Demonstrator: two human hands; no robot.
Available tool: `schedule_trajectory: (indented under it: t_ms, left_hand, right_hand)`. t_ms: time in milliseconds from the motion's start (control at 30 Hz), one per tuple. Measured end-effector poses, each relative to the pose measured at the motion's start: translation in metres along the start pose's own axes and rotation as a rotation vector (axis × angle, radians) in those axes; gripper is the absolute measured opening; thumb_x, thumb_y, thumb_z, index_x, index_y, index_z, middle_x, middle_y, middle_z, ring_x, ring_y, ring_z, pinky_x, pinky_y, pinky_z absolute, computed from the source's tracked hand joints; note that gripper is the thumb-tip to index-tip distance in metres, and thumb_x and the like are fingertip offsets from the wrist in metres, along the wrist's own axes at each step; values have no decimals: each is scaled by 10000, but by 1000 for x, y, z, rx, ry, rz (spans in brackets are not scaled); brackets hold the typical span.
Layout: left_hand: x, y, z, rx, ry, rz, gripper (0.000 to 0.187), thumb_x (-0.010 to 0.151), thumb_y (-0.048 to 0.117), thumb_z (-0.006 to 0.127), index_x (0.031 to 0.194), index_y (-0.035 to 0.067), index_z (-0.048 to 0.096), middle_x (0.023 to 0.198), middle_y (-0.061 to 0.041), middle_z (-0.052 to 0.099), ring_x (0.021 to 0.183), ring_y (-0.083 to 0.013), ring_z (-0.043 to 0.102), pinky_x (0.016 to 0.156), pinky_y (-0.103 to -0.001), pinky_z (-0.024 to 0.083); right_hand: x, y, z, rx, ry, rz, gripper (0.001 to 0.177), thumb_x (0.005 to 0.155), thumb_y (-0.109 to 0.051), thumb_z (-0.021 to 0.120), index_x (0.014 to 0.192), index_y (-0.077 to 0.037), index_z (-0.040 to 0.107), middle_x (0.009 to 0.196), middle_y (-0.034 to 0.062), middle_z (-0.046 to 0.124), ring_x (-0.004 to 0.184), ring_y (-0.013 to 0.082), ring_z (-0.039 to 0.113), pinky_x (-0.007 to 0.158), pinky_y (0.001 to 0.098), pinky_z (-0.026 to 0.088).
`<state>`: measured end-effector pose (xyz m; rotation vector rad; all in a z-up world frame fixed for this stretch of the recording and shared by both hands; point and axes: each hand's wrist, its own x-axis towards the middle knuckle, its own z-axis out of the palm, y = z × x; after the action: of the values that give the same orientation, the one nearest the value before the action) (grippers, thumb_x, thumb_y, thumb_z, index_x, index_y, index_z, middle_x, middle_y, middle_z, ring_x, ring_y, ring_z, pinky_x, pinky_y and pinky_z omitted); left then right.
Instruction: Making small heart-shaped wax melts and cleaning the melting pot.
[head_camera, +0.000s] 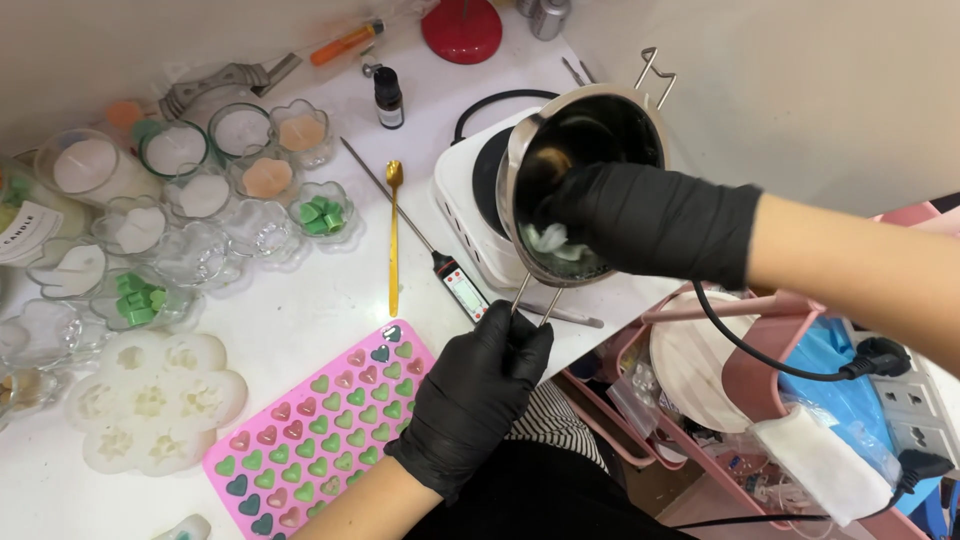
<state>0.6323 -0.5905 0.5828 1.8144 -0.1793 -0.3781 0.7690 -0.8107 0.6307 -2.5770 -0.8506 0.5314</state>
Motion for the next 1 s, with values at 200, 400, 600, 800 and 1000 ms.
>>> schedule_trajectory:
  t_ms: [200, 400, 600, 800, 1000]
  left_hand:
    - [1, 8, 3, 9, 38, 34, 206, 958, 248, 664, 978, 57, 591, 827, -130, 760, 776, -355, 734, 610, -418, 554]
    - [1, 8, 10, 21, 121, 120, 209, 964, 231, 659, 995, 47, 565, 867, -138, 758, 808, -373, 726, 625, -434, 557]
    - [-1, 4, 17, 138, 114, 116, 194, 978, 251, 642, 1007, 68, 584, 860, -137, 757, 815, -395, 707, 624, -482, 541]
    - [-8, 7, 6, 178, 100, 143, 187, 976, 267, 637, 985, 86, 589, 840, -116, 759, 751, -368, 717, 589, -470, 550]
    - [-12, -5, 11, 396, 206, 310, 211, 974, 259, 667, 947, 81, 558, 747, -101, 735, 619, -356, 692, 476, -469, 501]
  right_hand:
    - [-27, -19, -12, -147, -90, 91, 265, 868, -118, 648, 1108, -135, 761, 954, 127, 772, 810, 280, 739, 696, 390, 581]
    - [-56, -50, 7, 6, 242, -19, 289, 858, -149, 737, 1123, -39, 712, 934, 175, 739, 796, 310, 720, 695, 388, 563]
    - [-75, -52, 14, 620, 323, 387, 293, 916, -134, 682, 1194, -50, 716, 957, 92, 753, 821, 206, 694, 768, 339, 562]
    - [-111, -54, -36, 1391, 592, 467, 364, 965, -225, 516, 1204, -31, 709, 1035, 87, 757, 905, 201, 710, 874, 377, 597]
    - [-110, -53, -35, 586, 876, 225, 255, 978, -88, 632, 1229, -44, 645, 1083, 20, 705, 946, 104, 671, 870, 253, 570]
